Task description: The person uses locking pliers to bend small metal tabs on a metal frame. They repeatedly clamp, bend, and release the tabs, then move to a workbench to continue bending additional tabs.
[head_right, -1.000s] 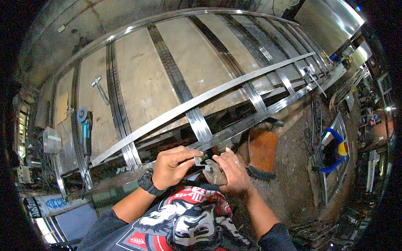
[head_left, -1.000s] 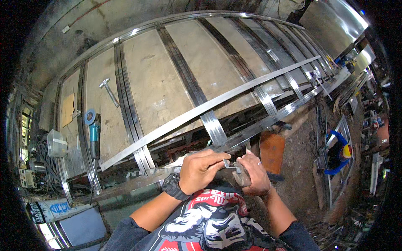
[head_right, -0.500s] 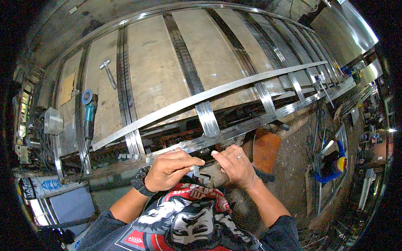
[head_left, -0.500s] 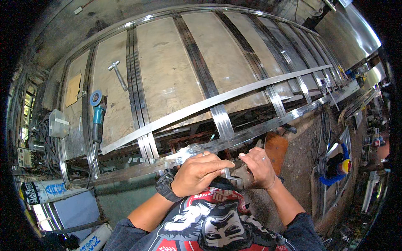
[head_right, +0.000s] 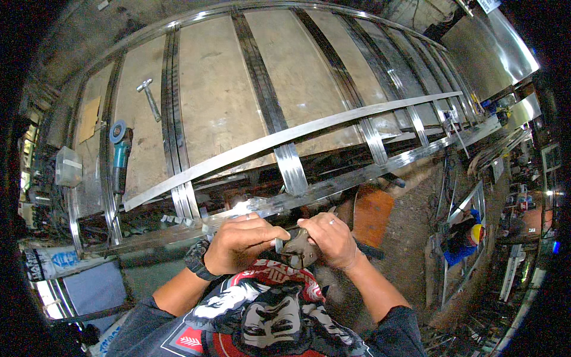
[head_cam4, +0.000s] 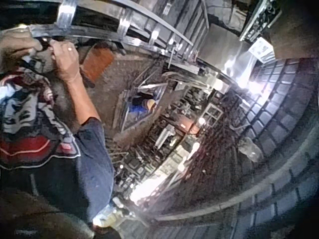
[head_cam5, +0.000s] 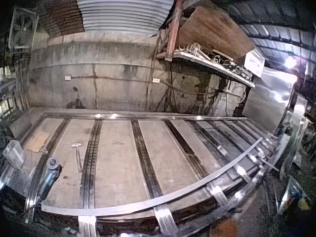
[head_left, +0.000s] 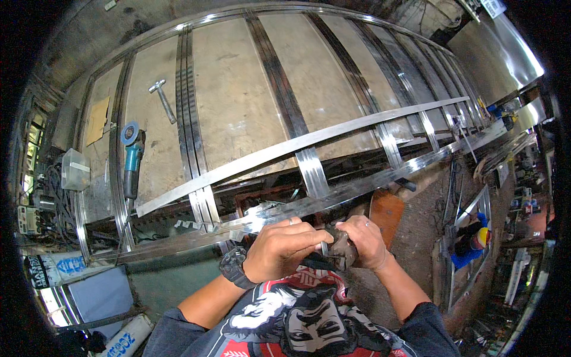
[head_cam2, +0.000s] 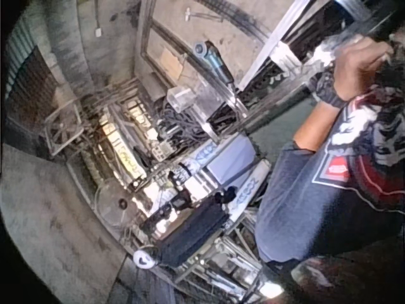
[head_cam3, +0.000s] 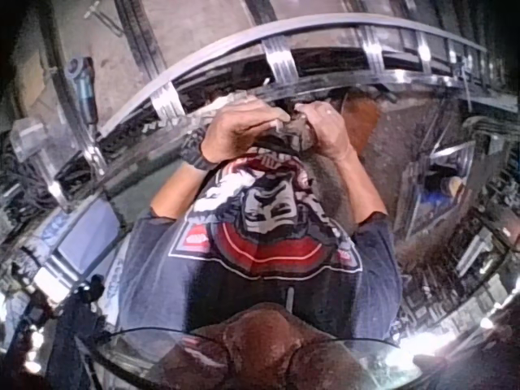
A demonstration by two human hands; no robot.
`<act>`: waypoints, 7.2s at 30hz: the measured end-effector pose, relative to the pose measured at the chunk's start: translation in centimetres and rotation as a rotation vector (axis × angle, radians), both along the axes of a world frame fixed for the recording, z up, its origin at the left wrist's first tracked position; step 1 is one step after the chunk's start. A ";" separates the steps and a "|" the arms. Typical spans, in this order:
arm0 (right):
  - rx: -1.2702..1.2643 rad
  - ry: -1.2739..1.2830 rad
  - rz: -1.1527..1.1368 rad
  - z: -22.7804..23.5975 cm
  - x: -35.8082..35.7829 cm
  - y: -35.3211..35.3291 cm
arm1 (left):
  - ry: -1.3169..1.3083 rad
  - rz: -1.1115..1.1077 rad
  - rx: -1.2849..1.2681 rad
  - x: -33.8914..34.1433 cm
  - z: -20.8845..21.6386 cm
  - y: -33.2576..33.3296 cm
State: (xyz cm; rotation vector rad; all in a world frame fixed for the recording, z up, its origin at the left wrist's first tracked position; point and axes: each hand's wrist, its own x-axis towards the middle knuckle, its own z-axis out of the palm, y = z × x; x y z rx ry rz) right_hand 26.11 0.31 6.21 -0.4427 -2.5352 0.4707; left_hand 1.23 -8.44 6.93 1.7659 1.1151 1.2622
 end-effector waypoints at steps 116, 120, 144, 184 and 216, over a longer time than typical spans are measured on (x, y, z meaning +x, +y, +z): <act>-1.728 0.069 0.206 4.9 -2.6 -1.3 | -0.363 -0.378 -0.095 -2.6 4.9 4.8; -1.636 0.056 0.115 5.0 -2.4 -1.8 | -0.299 -0.315 -0.067 -2.8 4.9 4.6; -0.783 -0.013 -0.029 4.3 -1.7 -2.8 | 0.047 0.183 0.258 0.4 5.0 0.4; -1.653 0.180 -0.042 0.3 -0.7 1.7 | -0.073 0.326 0.056 -1.6 3.9 6.1; -1.505 0.858 -0.287 2.8 -5.1 -0.1 | 0.008 0.366 0.016 -1.3 3.5 9.6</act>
